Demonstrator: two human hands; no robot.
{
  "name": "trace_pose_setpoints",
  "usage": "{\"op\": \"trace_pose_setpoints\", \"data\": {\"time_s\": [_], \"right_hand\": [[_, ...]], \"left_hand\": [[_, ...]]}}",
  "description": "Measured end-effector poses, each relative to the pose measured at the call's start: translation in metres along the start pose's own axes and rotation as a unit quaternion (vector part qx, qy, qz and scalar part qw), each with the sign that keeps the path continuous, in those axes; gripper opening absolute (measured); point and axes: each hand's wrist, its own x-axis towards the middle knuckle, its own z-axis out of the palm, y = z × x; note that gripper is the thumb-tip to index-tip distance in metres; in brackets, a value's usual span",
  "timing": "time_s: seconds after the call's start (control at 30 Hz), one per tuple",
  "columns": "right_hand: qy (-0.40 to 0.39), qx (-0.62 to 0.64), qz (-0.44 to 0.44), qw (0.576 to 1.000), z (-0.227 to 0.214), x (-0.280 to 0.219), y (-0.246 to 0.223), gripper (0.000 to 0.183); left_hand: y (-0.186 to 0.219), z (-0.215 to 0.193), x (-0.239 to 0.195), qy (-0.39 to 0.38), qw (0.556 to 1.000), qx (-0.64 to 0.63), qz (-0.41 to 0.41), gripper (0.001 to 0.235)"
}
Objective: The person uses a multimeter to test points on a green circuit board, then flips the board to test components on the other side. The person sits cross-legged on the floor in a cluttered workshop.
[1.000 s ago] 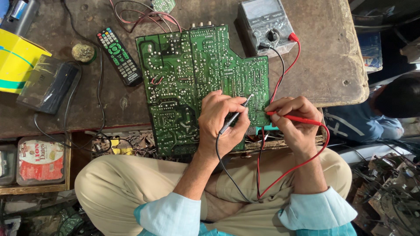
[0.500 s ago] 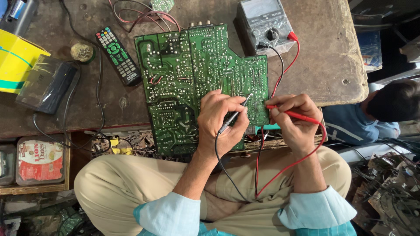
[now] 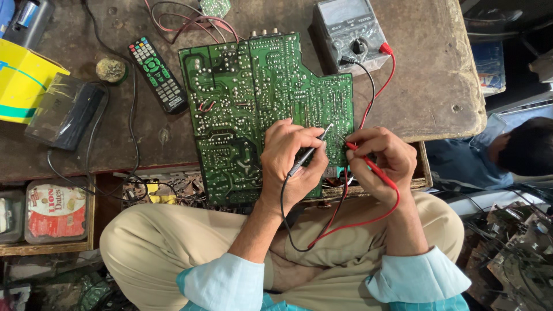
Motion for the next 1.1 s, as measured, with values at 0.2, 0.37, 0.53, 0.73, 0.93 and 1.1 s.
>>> {"op": "trace_pose_setpoints", "data": {"time_s": [0.2, 0.37, 0.53, 0.73, 0.93, 1.1], "right_hand": [[0.000, -0.060, -0.035, 0.998, 0.003, 0.006, -0.008, 0.023], [0.003, -0.076, -0.041, 0.996, 0.005, 0.008, -0.010, 0.024], [-0.003, -0.087, -0.051, 0.995, 0.005, 0.008, -0.011, 0.024], [-0.010, -0.087, -0.052, 0.995, 0.004, 0.008, -0.011, 0.024], [-0.017, -0.095, -0.045, 0.994, 0.004, 0.007, -0.013, 0.023], [-0.017, -0.099, -0.043, 0.994, 0.004, 0.006, -0.014, 0.021]], "left_hand": [[0.000, 0.000, 0.000, -0.001, 1.000, 0.001, 0.003, 0.023], [0.000, 0.000, 0.000, 0.000, 1.000, 0.001, 0.004, 0.023], [0.000, 0.000, 0.000, -0.001, 1.000, 0.003, 0.005, 0.024], [0.000, 0.000, 0.000, -0.002, 1.000, -0.001, 0.005, 0.024], [0.000, 0.000, 0.000, -0.002, 1.000, 0.004, 0.009, 0.025], [0.000, 0.000, 0.000, -0.001, 1.000, 0.003, 0.009, 0.025]]}}
